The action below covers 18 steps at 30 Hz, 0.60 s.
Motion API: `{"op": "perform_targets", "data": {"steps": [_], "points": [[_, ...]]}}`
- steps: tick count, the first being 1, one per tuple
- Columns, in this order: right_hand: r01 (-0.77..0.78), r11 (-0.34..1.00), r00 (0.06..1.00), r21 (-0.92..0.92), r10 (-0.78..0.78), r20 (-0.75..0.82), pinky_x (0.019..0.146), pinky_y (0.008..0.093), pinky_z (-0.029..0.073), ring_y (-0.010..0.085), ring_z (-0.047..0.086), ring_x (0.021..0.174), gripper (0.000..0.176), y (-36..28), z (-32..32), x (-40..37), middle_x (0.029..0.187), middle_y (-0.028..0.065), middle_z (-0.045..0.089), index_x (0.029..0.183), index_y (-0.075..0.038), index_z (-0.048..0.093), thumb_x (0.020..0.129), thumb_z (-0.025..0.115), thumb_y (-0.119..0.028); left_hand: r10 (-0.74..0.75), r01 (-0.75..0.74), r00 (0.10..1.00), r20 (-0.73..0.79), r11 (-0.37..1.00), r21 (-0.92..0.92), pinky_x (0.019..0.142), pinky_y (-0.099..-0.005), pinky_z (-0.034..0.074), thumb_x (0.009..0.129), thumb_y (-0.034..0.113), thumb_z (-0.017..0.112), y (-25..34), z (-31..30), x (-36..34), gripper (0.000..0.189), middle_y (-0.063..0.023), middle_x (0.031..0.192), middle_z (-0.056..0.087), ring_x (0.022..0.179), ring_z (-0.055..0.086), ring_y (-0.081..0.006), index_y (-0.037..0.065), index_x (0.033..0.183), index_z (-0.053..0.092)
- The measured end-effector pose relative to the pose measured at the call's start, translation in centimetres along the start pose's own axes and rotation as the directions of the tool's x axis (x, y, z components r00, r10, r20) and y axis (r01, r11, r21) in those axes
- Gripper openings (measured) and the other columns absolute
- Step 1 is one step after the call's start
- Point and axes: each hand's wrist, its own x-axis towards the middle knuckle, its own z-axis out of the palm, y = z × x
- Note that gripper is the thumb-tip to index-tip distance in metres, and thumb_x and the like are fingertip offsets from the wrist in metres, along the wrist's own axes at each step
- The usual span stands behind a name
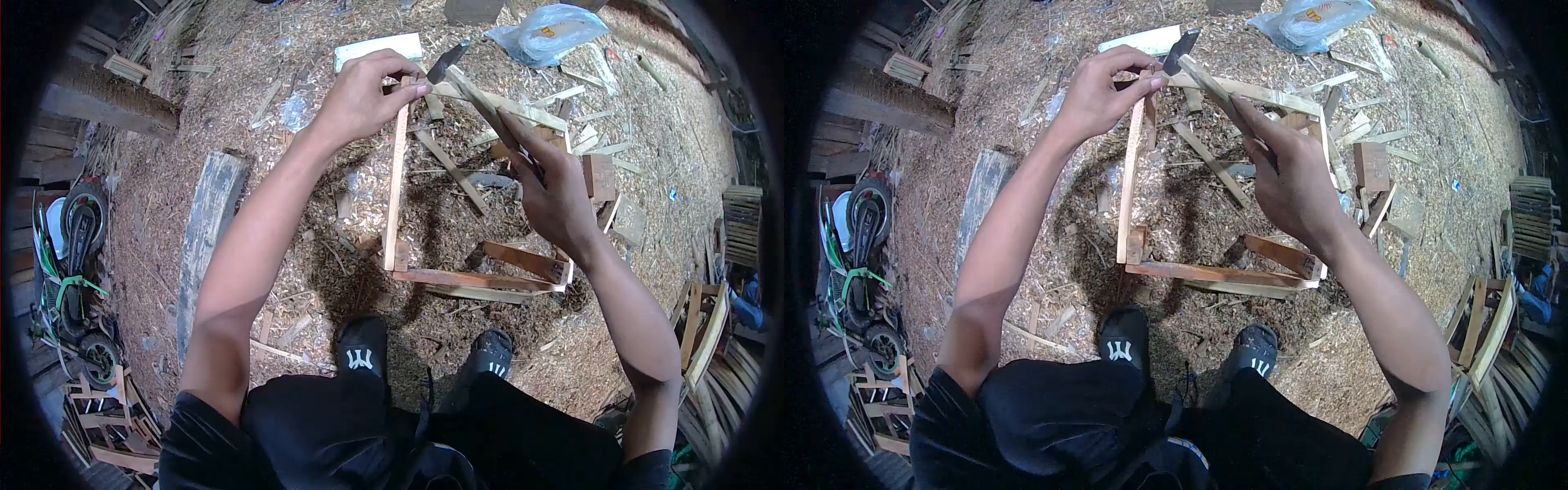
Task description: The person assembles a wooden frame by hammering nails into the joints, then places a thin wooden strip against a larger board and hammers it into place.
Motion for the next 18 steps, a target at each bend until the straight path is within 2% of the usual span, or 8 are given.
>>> {"op": "perform_targets", "data": {"steps": [5, 8, 11, 13, 16, 18], "points": [[0.005, 1.0, 1.0, 0.003, -0.005, -0.001, 0.069, 0.0389, 0.053, 0.0277, 0.065, 0.069, 0.052, -0.3, -0.1, 0.0, 0.091, 0.0276, 0.07, 0.149, -0.011, 0.057, 0.099, 0.057, 0.003, -0.046, 0.046, 0.998, 0.036, 0.999, -0.014, 0.098, -0.0427, 0.056, 0.091, 0.032, 0.08, 0.1, -0.2, 0.3, 0.029, -0.0079, 0.105, 0.077, 0.102, 0.074, -0.0239, 0.008, 0.106, 0.08], [0.024, 1.0, 1.0, -0.011, -0.024, -0.008, 0.067, 0.039, 0.052, 0.0258, 0.065, 0.07, 0.054, -0.4, -0.3, 0.2, 0.091, 0.0245, 0.071, 0.149, -0.012, 0.057, 0.098, 0.056, 0.005, -0.076, 0.077, 0.996, 0.055, 0.997, -0.023, 0.096, -0.0417, 0.055, 0.089, 0.032, 0.082, 0.0, -0.1, 0.5, 0.029, -0.0076, 0.102, 0.077, 0.099, 0.073, -0.0223, 0.007, 0.105, 0.08], [0.095, 0.996, 0.995, 0.005, -0.094, -0.032, 0.065, 0.0399, 0.052, 0.0247, 0.068, 0.074, 0.057, -0.8, -0.8, 0.6, 0.093, 0.0209, 0.073, 0.151, -0.015, 0.056, 0.098, 0.055, 0.007, -0.124, 0.127, 0.991, 0.057, 0.99, -0.066, 0.093, -0.0408, 0.055, 0.088, 0.031, 0.084, 0.0, 0.1, 0.4, 0.03, -0.007, 0.099, 0.076, 0.095, 0.072, -0.0204, 0.006, 0.104, 0.079], [0.157, 0.985, 0.987, -0.073, -0.158, -0.005, 0.063, 0.0395, 0.051, 0.0234, 0.069, 0.076, 0.06, -1.5, -1.4, 0.9, 0.094, 0.0182, 0.073, 0.153, -0.017, 0.053, 0.098, 0.056, 0.006, -0.156, 0.16, 0.986, 0.051, 0.982, -0.104, 0.091, -0.0404, 0.054, 0.087, 0.03, 0.084, 0.5, 0.0, 0.4, 0.03, -0.0065, 0.098, 0.076, 0.093, 0.071, -0.0196, 0.005, 0.103, 0.079], [0.219, 0.961, 0.976, -0.169, -0.216, 0.034, 0.063, 0.0375, 0.053, 0.0223, 0.069, 0.078, 0.062, -1.1, -1.9, 1.6, 0.092, 0.0177, 0.073, 0.155, -0.02, 0.051, 0.098, 0.058, 0.004, -0.193, 0.194, 0.979, 0.061, 0.981, -0.016, 0.089, -0.0398, 0.054, 0.088, 0.029, 0.085, 0.9, -0.3, 0.5, 0.029, -0.0058, 0.097, 0.075, 0.093, 0.07, -0.0188, 0.005, 0.101, 0.079], [0.237, 0.961, 0.97, -0.142, -0.242, -0.018, 0.061, 0.0359, 0.053, 0.0212, 0.069, 0.076, 0.06, -1.8, -2.0, 1.9, 0.091, 0.0165, 0.073, 0.154, -0.019, 0.052, 0.099, 0.058, 0.003, -0.197, 0.203, 0.978, 0.065, 0.975, -0.088, 0.089, -0.0393, 0.054, 0.087, 0.03, 0.085, 0.6, 0.0, 0.4, 0.029, -0.0057, 0.096, 0.075, 0.093, 0.07, -0.0189, 0.005, 0.101, 0.079]]}}
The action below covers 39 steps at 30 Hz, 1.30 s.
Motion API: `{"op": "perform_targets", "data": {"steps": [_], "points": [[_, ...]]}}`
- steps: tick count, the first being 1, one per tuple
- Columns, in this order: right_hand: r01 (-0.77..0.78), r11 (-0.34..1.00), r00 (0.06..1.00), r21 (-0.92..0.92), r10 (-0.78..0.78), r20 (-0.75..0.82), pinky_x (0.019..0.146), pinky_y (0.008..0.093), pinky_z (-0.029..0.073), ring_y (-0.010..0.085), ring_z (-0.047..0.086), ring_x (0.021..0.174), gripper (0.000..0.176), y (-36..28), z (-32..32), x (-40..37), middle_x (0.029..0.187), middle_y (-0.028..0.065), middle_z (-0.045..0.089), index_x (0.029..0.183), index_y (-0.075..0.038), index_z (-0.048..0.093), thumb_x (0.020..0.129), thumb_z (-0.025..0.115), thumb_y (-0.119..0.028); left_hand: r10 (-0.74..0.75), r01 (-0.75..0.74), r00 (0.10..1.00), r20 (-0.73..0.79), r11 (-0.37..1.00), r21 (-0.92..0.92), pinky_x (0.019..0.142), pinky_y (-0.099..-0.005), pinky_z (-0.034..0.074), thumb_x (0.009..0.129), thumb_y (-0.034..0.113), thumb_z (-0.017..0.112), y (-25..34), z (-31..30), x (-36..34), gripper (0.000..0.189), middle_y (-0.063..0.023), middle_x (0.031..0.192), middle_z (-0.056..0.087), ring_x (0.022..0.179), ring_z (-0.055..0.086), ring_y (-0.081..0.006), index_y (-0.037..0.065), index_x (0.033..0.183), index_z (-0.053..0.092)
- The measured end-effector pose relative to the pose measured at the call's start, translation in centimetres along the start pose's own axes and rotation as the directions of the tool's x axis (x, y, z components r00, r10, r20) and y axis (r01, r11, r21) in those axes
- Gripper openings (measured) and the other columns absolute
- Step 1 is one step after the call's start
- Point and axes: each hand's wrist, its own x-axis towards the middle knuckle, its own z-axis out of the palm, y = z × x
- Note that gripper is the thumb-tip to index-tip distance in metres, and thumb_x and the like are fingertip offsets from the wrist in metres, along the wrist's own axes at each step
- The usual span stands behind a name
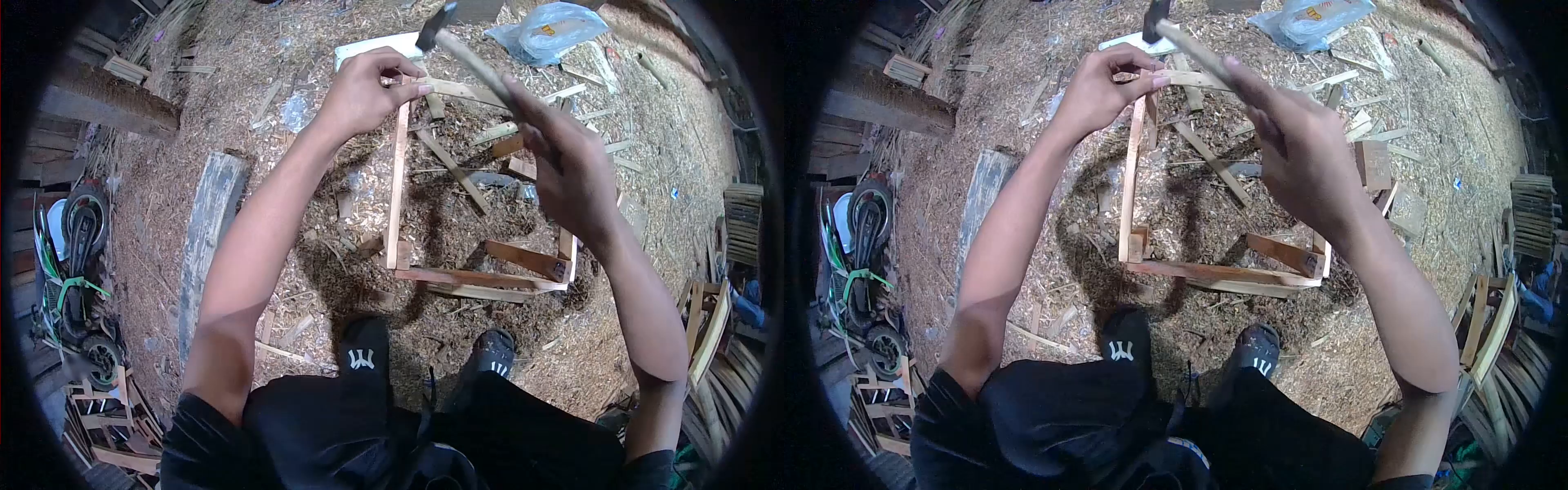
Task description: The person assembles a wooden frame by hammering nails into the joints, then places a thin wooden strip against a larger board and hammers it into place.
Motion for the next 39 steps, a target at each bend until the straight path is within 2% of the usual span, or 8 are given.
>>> {"op": "perform_targets", "data": {"steps": [11, 15, 20, 23, 25, 29, 38, 39], "points": [[0.11, 0.992, 0.989, -0.062, -0.115, -0.096, 0.055, 0.0311, 0.053, 0.0163, 0.065, 0.069, 0.056, 0.7, 0.8, -0.2, 0.078, 0.0107, 0.069, 0.15, -0.02, 0.057, 0.1, 0.054, 0.004, 0.028, -0.029, 1.0, 0.011, 0.999, 0.016, 0.096, -0.0414, 0.053, 0.086, 0.031, 0.086, -0.6, -0.2, 0.2, 0.031, -0.0075, 0.098, 0.077, 0.1, 0.072, -0.021, 0.006, 0.102, 0.08], [0.018, 0.995, 0.996, -0.098, -0.009, 0.083, 0.053, 0.0307, 0.052, 0.017, 0.063, 0.064, 0.057, 0.3, -0.2, 0.1, 0.08, 0.0114, 0.069, 0.15, -0.023, 0.057, 0.1, 0.056, 0.003, -0.024, 0.024, 1.0, 0.004, 0.999, -0.032, 0.098, -0.0422, 0.053, 0.085, 0.032, 0.086, -0.2, -0.1, 0.1, 0.032, -0.0081, 0.099, 0.077, 0.1, 0.072, -0.0212, 0.007, 0.104, 0.08], [0.096, 0.994, 0.982, 0.046, -0.087, -0.165, 0.061, 0.0286, 0.054, 0.0146, 0.067, 0.074, 0.059, 0.1, 0.5, 0.1, 0.099, 0.0102, 0.076, 0.152, -0.023, 0.056, 0.1, 0.054, 0.005, -0.008, 0.008, 0.999, 0.049, 1.0, 0.006, 0.097, -0.0427, 0.054, 0.086, 0.032, 0.086, -0.2, -0.5, 0.2, 0.032, -0.0075, 0.099, 0.077, 0.102, 0.072, -0.0208, 0.007, 0.104, 0.08], [0.013, 0.989, 0.989, -0.15, 0.009, 0.146, 0.061, 0.0266, 0.054, 0.0135, 0.069, 0.079, 0.056, 0.7, 0.7, -0.4, 0.114, 0.0119, 0.077, 0.151, -0.018, 0.056, 0.1, 0.054, 0.005, -0.04, 0.041, 0.998, 0.049, 0.999, -0.008, 0.097, -0.0421, 0.054, 0.086, 0.032, 0.086, 0.1, -0.5, 0.3, 0.031, -0.007, 0.1, 0.077, 0.102, 0.072, -0.0208, 0.006, 0.102, 0.08], [0.054, 0.998, 0.998, 0.035, -0.053, -0.019, 0.048, 0.0276, 0.045, 0.0139, 0.057, 0.061, 0.058, 0.8, 0.7, 0.0, 0.078, 0.0061, 0.066, 0.151, -0.02, 0.055, 0.099, 0.057, 0.004, -0.061, 0.061, 0.997, 0.04, 0.998, -0.002, 0.097, -0.0417, 0.054, 0.086, 0.032, 0.086, -0.1, -0.3, 0.1, 0.031, -0.0068, 0.101, 0.076, 0.101, 0.072, -0.0206, 0.006, 0.101, 0.08], [0.152, 0.987, 0.973, 0.053, -0.14, -0.186, 0.048, 0.0268, 0.044, 0.0131, 0.056, 0.06, 0.062, 1.2, 1.3, 0.6, 0.077, 0.0057, 0.065, 0.152, -0.025, 0.055, 0.098, 0.057, 0.005, 0.007, -0.01, 0.999, 0.051, 0.998, 0.058, 0.098, -0.0414, 0.054, 0.086, 0.028, 0.086, -0.3, -0.4, 0.3, 0.029, -0.0075, 0.104, 0.077, 0.102, 0.072, -0.0206, 0.006, 0.103, 0.079], [-0.028, 0.995, 0.996, 0.091, 0.036, -0.084, 0.056, 0.0354, 0.048, 0.0198, 0.062, 0.065, 0.055, 1.9, 1.4, -0.3, 0.089, 0.0162, 0.073, 0.15, -0.017, 0.057, 0.099, 0.057, 0.004, -0.017, 0.017, 1.0, 0.024, 1.0, 0.0, 0.091, -0.0388, 0.056, 0.087, 0.03, 0.085, 0.2, -0.6, -0.1, 0.033, -0.0065, 0.101, 0.077, 0.097, 0.071, -0.0179, 0.007, 0.109, 0.078], [-0.126, 0.987, 0.992, 0.1, 0.125, 0.012, 0.076, 0.0341, 0.051, 0.0214, 0.066, 0.091, 0.053, 1.5, 1.1, -0.4, 0.109, 0.0169, 0.072, 0.15, -0.014, 0.056, 0.101, 0.056, 0.004, -0.012, 0.012, 1.0, 0.017, 1.0, -0.01, 0.089, -0.0375, 0.055, 0.086, 0.03, 0.085, 0.2, -0.6, -0.2, 0.032, -0.0064, 0.099, 0.077, 0.095, 0.071, -0.0169, 0.007, 0.108, 0.078]]}}
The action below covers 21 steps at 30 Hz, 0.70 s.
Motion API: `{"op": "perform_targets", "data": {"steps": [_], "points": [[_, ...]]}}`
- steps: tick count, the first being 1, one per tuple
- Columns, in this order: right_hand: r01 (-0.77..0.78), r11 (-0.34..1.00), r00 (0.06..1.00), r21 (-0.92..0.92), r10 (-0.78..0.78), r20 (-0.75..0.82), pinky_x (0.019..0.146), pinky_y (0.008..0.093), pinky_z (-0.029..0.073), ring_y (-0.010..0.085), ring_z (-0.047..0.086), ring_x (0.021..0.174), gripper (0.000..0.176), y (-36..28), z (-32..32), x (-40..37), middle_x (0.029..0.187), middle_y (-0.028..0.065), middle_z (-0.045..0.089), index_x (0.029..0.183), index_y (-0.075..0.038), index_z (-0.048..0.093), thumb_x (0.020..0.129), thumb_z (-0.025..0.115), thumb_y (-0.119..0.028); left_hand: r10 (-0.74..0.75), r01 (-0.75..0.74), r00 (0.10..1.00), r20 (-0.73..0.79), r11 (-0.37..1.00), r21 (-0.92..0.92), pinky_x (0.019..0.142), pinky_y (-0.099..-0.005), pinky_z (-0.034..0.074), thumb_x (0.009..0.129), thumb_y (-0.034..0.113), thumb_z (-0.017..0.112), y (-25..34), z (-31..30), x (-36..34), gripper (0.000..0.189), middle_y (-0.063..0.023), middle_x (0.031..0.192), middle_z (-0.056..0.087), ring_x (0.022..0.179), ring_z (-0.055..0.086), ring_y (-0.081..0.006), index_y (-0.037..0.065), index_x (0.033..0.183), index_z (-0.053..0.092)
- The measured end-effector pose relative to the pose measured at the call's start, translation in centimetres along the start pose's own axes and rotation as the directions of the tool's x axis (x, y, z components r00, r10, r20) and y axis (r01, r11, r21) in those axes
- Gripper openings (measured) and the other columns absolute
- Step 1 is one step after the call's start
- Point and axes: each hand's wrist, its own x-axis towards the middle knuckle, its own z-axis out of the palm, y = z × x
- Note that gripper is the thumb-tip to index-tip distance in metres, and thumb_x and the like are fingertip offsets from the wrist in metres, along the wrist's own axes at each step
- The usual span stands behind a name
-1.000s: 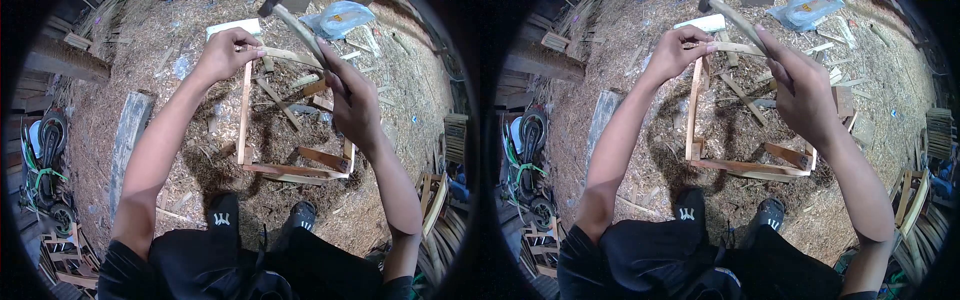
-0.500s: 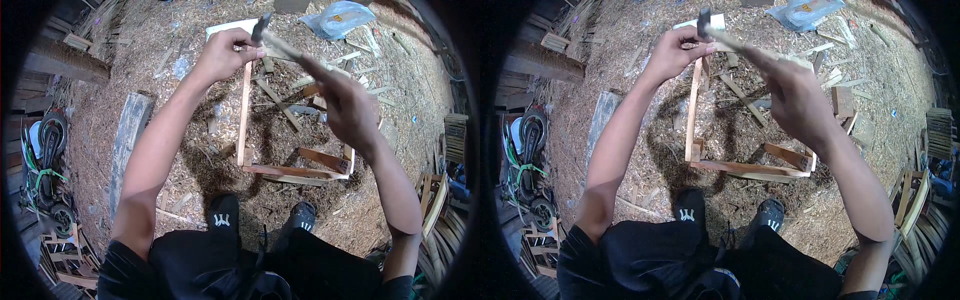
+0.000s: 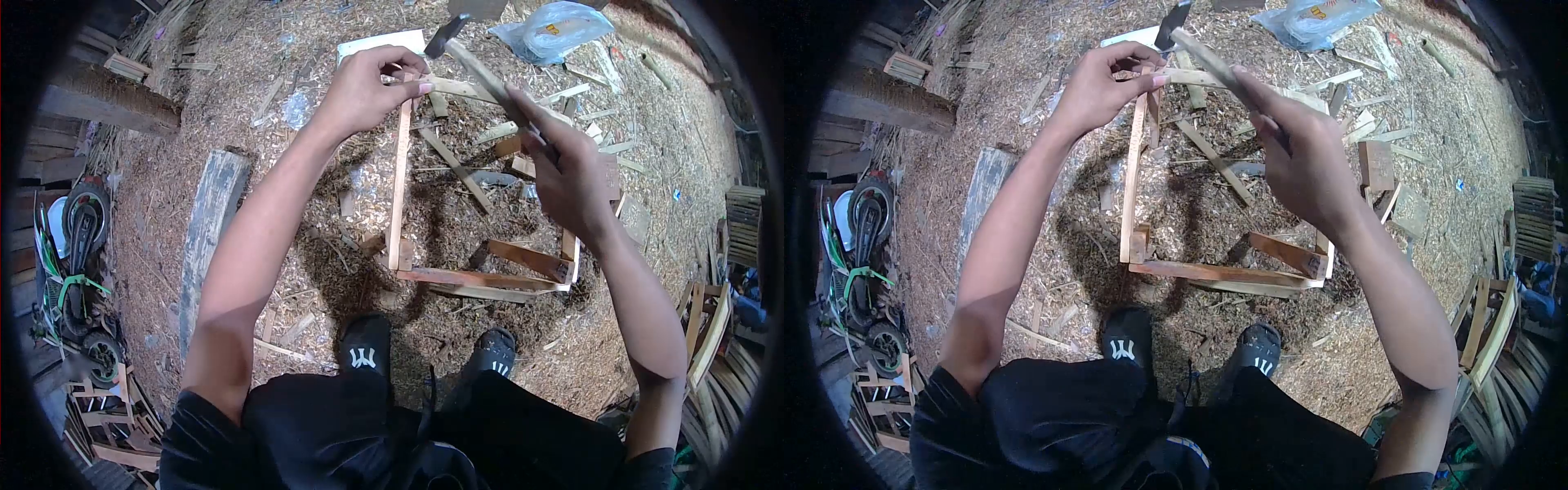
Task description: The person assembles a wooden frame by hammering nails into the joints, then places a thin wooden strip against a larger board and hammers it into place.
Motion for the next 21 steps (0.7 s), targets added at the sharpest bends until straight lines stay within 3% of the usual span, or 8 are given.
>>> {"op": "perform_targets", "data": {"steps": [1, 5, 7, 21], "points": [[-0.099, 0.995, 0.991, 0.001, 0.098, 0.088, 0.096, 0.0329, 0.055, 0.0229, 0.069, 0.117, 0.051, -0.3, -0.1, -0.3, 0.13, 0.0176, 0.072, 0.15, -0.011, 0.055, 0.102, 0.055, 0.004, 0.005, -0.005, 1.0, -0.007, 1.0, -0.011, 0.086, -0.0362, 0.055, 0.086, 0.03, 0.085, 0.0, 0.1, -0.1, 0.032, -0.0063, 0.096, 0.076, 0.093, 0.07, -0.0158, 0.007, 0.108, 0.077], [-0.134, 0.99, 0.989, -0.055, 0.137, 0.058, 0.096, 0.033, 0.054, 0.0233, 0.069, 0.119, 0.05, 0.4, 1.1, -1.5, 0.13, 0.0197, 0.071, 0.151, -0.01, 0.055, 0.103, 0.053, 0.005, 0.01, -0.011, 1.0, -0.019, 0.999, -0.031, 0.082, -0.0343, 0.054, 0.087, 0.029, 0.085, -0.7, 0.3, -0.1, 0.03, -0.0048, 0.091, 0.075, 0.088, 0.069, -0.0137, 0.008, 0.106, 0.077], [-0.076, 0.997, 0.997, 0.002, 0.076, -0.029, 0.065, 0.039, 0.049, 0.0264, 0.063, 0.07, 0.052, 0.5, 1.5, -2.1, 0.086, 0.0228, 0.067, 0.148, -0.011, 0.058, 0.099, 0.056, 0.004, 0.011, -0.012, 1.0, -0.029, 0.999, -0.038, 0.08, -0.0323, 0.054, 0.087, 0.028, 0.085, -0.7, 0.4, -0.1, 0.028, -0.0026, 0.087, 0.075, 0.087, 0.069, -0.0116, 0.007, 0.105, 0.077], [-0.109, 0.994, 0.994, -0.007, 0.109, 0.011, 0.064, 0.0377, 0.05, 0.0279, 0.063, 0.065, 0.052, 0.2, 0.7, -1.9, 0.084, 0.0242, 0.066, 0.149, -0.011, 0.057, 0.099, 0.055, 0.004, -0.023, 0.022, 0.999, -0.022, 0.997, -0.07, 0.082, -0.0312, 0.055, 0.087, 0.025, 0.085, -0.6, 0.4, -0.1, 0.025, -0.0027, 0.09, 0.075, 0.09, 0.069, -0.0117, 0.006, 0.099, 0.077]]}}
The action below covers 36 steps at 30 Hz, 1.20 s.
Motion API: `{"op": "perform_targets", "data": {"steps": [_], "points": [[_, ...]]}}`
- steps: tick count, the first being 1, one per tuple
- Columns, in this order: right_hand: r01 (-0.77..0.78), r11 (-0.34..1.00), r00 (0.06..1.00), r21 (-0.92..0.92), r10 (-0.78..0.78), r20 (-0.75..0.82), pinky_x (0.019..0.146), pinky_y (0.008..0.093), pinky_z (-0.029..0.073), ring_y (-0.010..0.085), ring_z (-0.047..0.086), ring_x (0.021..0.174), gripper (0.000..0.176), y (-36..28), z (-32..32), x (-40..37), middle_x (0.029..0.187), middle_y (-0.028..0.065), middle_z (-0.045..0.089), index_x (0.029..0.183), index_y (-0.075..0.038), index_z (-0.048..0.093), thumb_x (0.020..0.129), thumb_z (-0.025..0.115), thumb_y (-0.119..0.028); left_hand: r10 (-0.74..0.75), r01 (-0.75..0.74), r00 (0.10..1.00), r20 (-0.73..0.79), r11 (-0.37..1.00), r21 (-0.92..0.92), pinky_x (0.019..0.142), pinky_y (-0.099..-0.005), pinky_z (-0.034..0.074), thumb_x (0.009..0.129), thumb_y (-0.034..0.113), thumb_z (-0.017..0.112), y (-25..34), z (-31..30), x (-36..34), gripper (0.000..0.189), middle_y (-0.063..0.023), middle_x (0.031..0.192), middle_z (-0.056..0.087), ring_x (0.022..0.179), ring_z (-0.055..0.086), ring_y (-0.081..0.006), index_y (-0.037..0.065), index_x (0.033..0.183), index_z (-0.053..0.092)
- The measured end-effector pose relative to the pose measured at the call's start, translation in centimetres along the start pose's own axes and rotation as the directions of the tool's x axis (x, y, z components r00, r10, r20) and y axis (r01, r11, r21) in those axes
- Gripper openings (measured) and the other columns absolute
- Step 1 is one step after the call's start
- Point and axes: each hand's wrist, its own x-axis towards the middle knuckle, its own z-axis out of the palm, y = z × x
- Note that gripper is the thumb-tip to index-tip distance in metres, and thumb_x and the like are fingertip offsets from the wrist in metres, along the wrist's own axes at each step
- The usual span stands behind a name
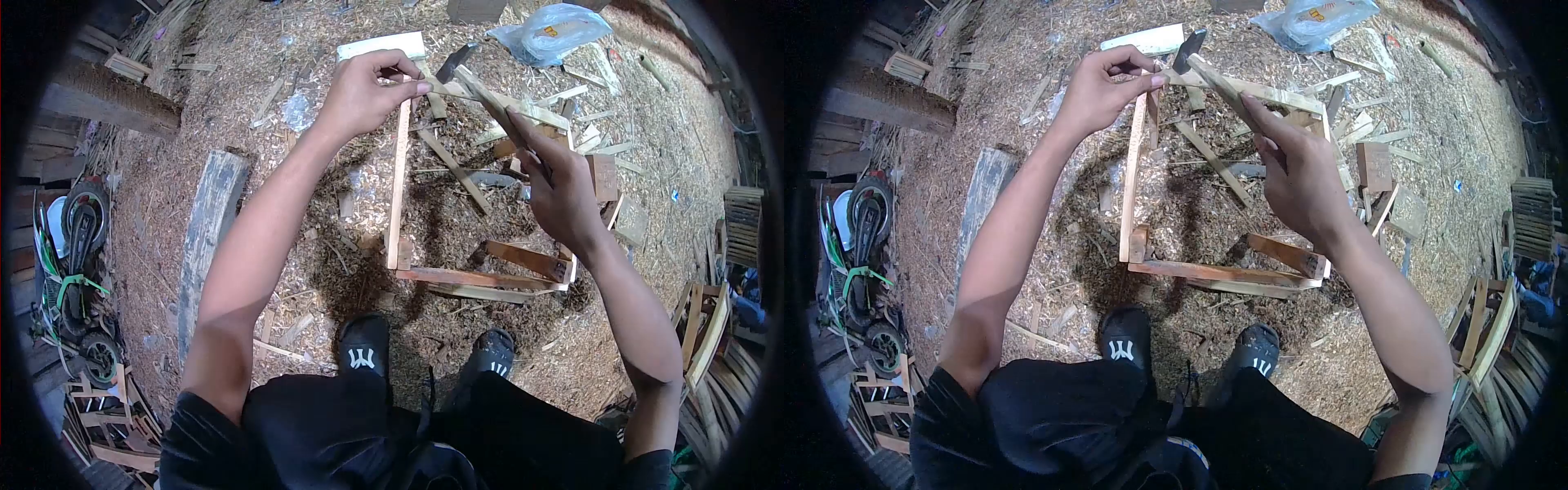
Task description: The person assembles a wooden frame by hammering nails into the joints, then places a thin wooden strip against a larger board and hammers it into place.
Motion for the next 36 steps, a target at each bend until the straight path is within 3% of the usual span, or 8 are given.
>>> {"op": "perform_targets", "data": {"steps": [17, 19, 23, 29, 31, 35, 36], "points": [[0.043, 0.999, 0.999, -0.029, -0.043, 0.004, 0.065, 0.0365, 0.051, 0.0343, 0.066, 0.07, 0.057, 0.0, -0.2, 0.1, 0.088, 0.0248, 0.068, 0.15, -0.014, 0.055, 0.097, 0.057, 0.006, 0.007, -0.006, 1.0, 0.028, 0.999, -0.041, 0.08, -0.029, 0.055, 0.09, 0.021, 0.083, -0.4, 0.3, 0.1, 0.021, -0.0016, 0.088, 0.074, 0.087, 0.069, -0.0094, 0.003, 0.096, 0.075], [0.06, 0.998, 0.998, 0.001, -0.06, -0.011, 0.066, 0.037, 0.051, 0.0346, 0.066, 0.072, 0.057, 0.3, 0.1, 0.0, 0.09, 0.0254, 0.068, 0.15, -0.014, 0.055, 0.097, 0.057, 0.006, -0.087, 0.091, 0.995, 0.043, 0.99, -0.104, 0.079, -0.0293, 0.056, 0.091, 0.023, 0.082, 0.5, 0.1, -0.3, 0.022, -0.0023, 0.089, 0.075, 0.087, 0.07, -0.0094, 0.003, 0.097, 0.076], [0.045, 0.999, 0.999, -0.027, -0.044, 0.015, 0.068, 0.0369, 0.052, 0.035, 0.068, 0.073, 0.057, 0.0, -0.1, 0.1, 0.091, 0.0255, 0.068, 0.15, -0.014, 0.056, 0.097, 0.057, 0.007, -0.056, 0.057, 0.998, 0.015, 0.987, -0.152, 0.08, -0.0295, 0.056, 0.092, 0.025, 0.082, -0.1, 0.2, -0.2, 0.023, -0.0031, 0.091, 0.076, 0.089, 0.071, -0.0102, 0.003, 0.098, 0.076], [-0.007, 1.0, 1.0, 0.0, 0.007, 0.028, 0.067, 0.0394, 0.052, 0.0332, 0.065, 0.07, 0.055, -0.2, 0.0, 0.2, 0.089, 0.0242, 0.069, 0.15, -0.013, 0.056, 0.098, 0.056, 0.006, -0.028, 0.028, 1.0, -0.003, 0.997, -0.073, 0.079, -0.0287, 0.057, 0.094, 0.024, 0.08, -0.4, 0.3, -0.2, 0.021, -0.0033, 0.09, 0.077, 0.089, 0.072, -0.0108, 0.004, 0.099, 0.077], [0.024, 1.0, 1.0, 0.002, -0.024, 0.003, 0.066, 0.0405, 0.052, 0.0293, 0.064, 0.068, 0.057, 0.1, 0.3, 0.1, 0.087, 0.0233, 0.069, 0.15, -0.014, 0.056, 0.097, 0.056, 0.006, -0.035, 0.033, 0.999, -0.007, 0.988, -0.154, 0.078, -0.0276, 0.057, 0.094, 0.023, 0.08, -0.6, 0.4, -0.3, 0.02, -0.0033, 0.09, 0.077, 0.087, 0.072, -0.0101, 0.004, 0.1, 0.077], [0.052, 0.999, 0.998, -0.014, -0.051, 0.022, 0.065, 0.0394, 0.051, 0.0253, 0.064, 0.067, 0.058, -0.3, -0.9, 0.7, 0.087, 0.0219, 0.07, 0.151, -0.016, 0.056, 0.097, 0.057, 0.006, -0.02, 0.017, 1.0, -0.021, 0.993, -0.12, 0.076, -0.0264, 0.056, 0.095, 0.023, 0.08, -0.8, 0.8, -0.2, 0.02, -0.003, 0.091, 0.076, 0.086, 0.071, -0.0095, 0.004, 0.099, 0.077], [0.04, 0.999, 0.999, -0.017, -0.04, 0.027, 0.076, 0.0368, 0.054, 0.0245, 0.068, 0.086, 0.056, -0.9, -1.3, 0.8, 0.107, 0.0208, 0.071, 0.15, -0.015, 0.056, 0.099, 0.057, 0.006, -0.016, 0.013, 1.0, -0.024, 0.992, -0.125, 0.075, -0.0262, 0.056, 0.095, 0.022, 0.08, -0.8, 0.9, -0.2, 0.019, -0.0029, 0.092, 0.076, 0.086, 0.071, -0.0092, 0.004, 0.099, 0.077]]}}
